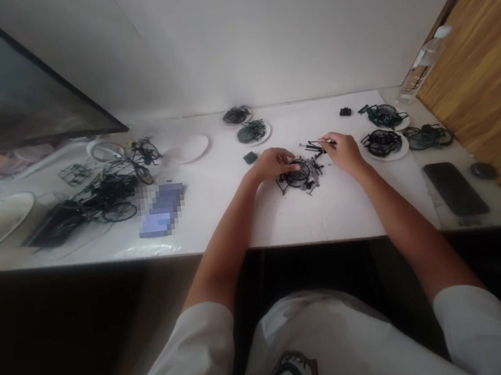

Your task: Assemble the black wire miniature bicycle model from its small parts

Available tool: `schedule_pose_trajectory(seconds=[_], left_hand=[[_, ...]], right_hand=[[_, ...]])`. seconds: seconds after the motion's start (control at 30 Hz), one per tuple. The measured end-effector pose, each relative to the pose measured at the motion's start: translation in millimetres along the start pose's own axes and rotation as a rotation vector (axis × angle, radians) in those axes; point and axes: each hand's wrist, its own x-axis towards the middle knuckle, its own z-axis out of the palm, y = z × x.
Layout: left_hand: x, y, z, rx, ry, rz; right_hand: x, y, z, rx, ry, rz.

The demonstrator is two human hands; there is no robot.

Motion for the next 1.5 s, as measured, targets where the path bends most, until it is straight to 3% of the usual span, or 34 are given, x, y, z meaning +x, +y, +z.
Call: schedule_pose_trajectory(seconds=[0.3, 0.53, 0.67, 0.8, 1.0, 1.1, 1.37, 1.5], left_hand=[[-1.3, 5.1, 5.2, 0.025, 0.086, -0.003], [1.1, -1.1, 3.0, -0.004, 0.039, 0.006], [1.5, -1.8, 4.3, 0.028, 0.044, 0.03], [1.3, -1.4, 6.3, 0.052, 0.072, 0.048], [2.9, -5.9, 8.2, 0.07, 0.129, 0.072], [4.1, -9.3, 8.6, 0.068, 0.128, 0.073], [5.7, -13.6, 9.6, 0.043, 0.153, 0.072], [3.6, -7.2, 9.3, 0.076, 0.176, 0.057]], right_hand=[[-10.2, -12.5, 6.9, 0.021, -0.189, 0.002], [-21.2, -45.6, 9.6, -0.24, -0.397, -0.079], [-22.3, -51.7, 10.9, -0.333, -0.446, -0.101], [-20.7, -48.8, 8.6, -0.358, -0.431, -0.117], [-16.6, -34.7, 1.6, -0.151, -0.268, -0.011], [-12.3, -24.7, -3.7, -0.168, -0.219, 0.038], [-4.8, -6.8, -1.9, -0.325, -0.21, 0.131], [-6.2, -9.4, 0.8, -0.238, -0.182, 0.112]])
